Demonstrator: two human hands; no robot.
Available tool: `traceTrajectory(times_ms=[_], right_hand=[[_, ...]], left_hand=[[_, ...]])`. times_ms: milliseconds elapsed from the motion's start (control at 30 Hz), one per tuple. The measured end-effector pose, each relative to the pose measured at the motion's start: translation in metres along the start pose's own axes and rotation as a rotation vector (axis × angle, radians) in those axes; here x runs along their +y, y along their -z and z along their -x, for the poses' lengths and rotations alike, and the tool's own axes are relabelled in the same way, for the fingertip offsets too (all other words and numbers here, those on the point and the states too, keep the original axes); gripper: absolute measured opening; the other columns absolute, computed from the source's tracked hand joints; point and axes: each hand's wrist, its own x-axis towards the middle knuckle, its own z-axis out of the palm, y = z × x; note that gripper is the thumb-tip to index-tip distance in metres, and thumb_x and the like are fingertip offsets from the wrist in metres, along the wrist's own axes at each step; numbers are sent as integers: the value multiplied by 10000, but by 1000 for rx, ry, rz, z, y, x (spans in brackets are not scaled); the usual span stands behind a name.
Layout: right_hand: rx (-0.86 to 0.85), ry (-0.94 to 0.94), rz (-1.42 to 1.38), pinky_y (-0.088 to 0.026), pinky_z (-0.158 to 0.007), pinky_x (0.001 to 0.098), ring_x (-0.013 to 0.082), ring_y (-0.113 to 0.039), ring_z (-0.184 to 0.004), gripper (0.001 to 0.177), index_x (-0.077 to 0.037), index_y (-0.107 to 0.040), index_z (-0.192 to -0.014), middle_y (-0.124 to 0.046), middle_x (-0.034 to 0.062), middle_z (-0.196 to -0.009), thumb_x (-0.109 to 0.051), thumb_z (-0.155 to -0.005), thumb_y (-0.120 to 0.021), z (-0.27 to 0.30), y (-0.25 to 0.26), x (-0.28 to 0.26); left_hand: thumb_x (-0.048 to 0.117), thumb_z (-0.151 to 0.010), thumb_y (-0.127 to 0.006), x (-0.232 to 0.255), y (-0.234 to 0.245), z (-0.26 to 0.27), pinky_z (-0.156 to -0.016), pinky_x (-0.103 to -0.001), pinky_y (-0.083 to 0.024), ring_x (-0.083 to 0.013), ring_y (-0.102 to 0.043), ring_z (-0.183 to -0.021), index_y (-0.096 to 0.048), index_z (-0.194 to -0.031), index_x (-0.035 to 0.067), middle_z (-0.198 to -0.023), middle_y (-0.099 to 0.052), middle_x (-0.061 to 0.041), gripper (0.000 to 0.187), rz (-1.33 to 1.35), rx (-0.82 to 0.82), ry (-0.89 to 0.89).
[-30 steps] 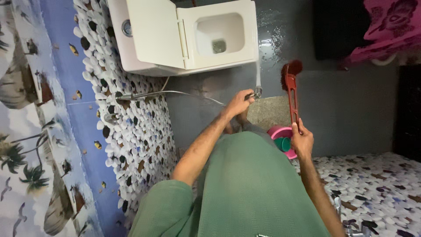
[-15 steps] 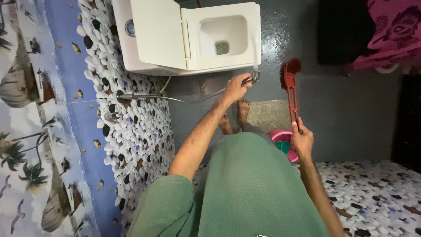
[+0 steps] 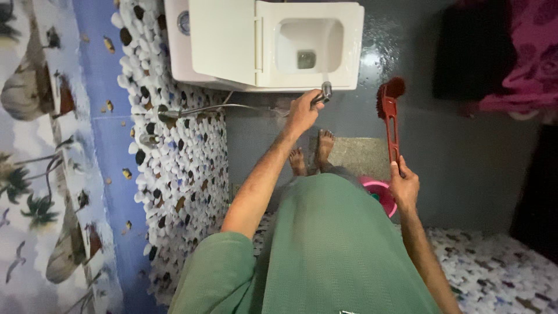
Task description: The person cleans a white toilet using a handheld bidet sprayer and a red toilet brush. They spray water into the bowl and scrub the interior surfaces, then rinse the brush and the surrounding floor area. The person also lifts and rinses the toilet seat lid before placing it back.
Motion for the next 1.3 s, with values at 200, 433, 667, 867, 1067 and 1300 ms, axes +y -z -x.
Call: traceTrajectory(times_ms=[200, 433, 667, 867, 1067, 1300], right_hand=[[-57, 52, 117, -464, -584, 381, 144, -539, -591, 505, -165, -578, -1489, -625, 87, -712, -384, -1034, -574, -12, 1, -45], [-101, 486, 81, -507, -841, 336, 126, -625, -958, 508, -67, -619, -1492, -717, 63, -1113, -380, -1092, -641, -76, -26, -33], [-311, 257, 114, -446, -603, 400, 191, -527, -644, 565, -168, -557, -1515, -630, 76, -814, -427, -1013, -589, -54, -42, -109], [-470, 561, 59, -380, -438, 265, 39, -455, -492, 559, -164, -543, -1528, -547, -23, -671, -458, -1054, -568, -19, -58, -220], [-757, 446, 83, -284, -348, 309, 86, -355, -370, 591, -203, -510, -1520, -402, -30, -516, -482, -1000, -542, 67, -68, -375], [-640, 573, 350, -379, -426, 319, 109, -430, -430, 528, -248, -570, -1491, -463, 13, -591, -435, -998, -567, 106, -110, -439]], left_hand=[[151, -896, -763, -36, 31, 5, -877, -409, -540, -300, -713, -1039, -654, -1267, 100, -1139, -745, -116, 390, 10, 242, -15], [170, -924, -735, -68, 54, 26, -895, -380, -519, -242, -712, -995, -653, -1244, 67, -1061, -758, -104, 346, 134, 251, 30], [260, -1018, -629, -78, 71, 59, -832, -345, -471, -155, -564, -919, -652, -1206, 35, -1001, -632, -26, 294, 400, 249, -61], [359, -1040, -545, -87, 90, 106, -778, -265, -444, -99, -535, -853, -680, -1179, 90, -906, -594, 27, 331, 638, 345, -66], [409, -1089, -590, -132, 100, 127, -713, -262, -382, -88, -466, -787, -660, -1093, 64, -863, -546, 40, 351, 781, 442, -32], [468, -1035, -562, -145, 124, 134, -738, -249, -416, -80, -512, -793, -701, -1118, 53, -878, -599, 35, 445, 773, 445, -11]])
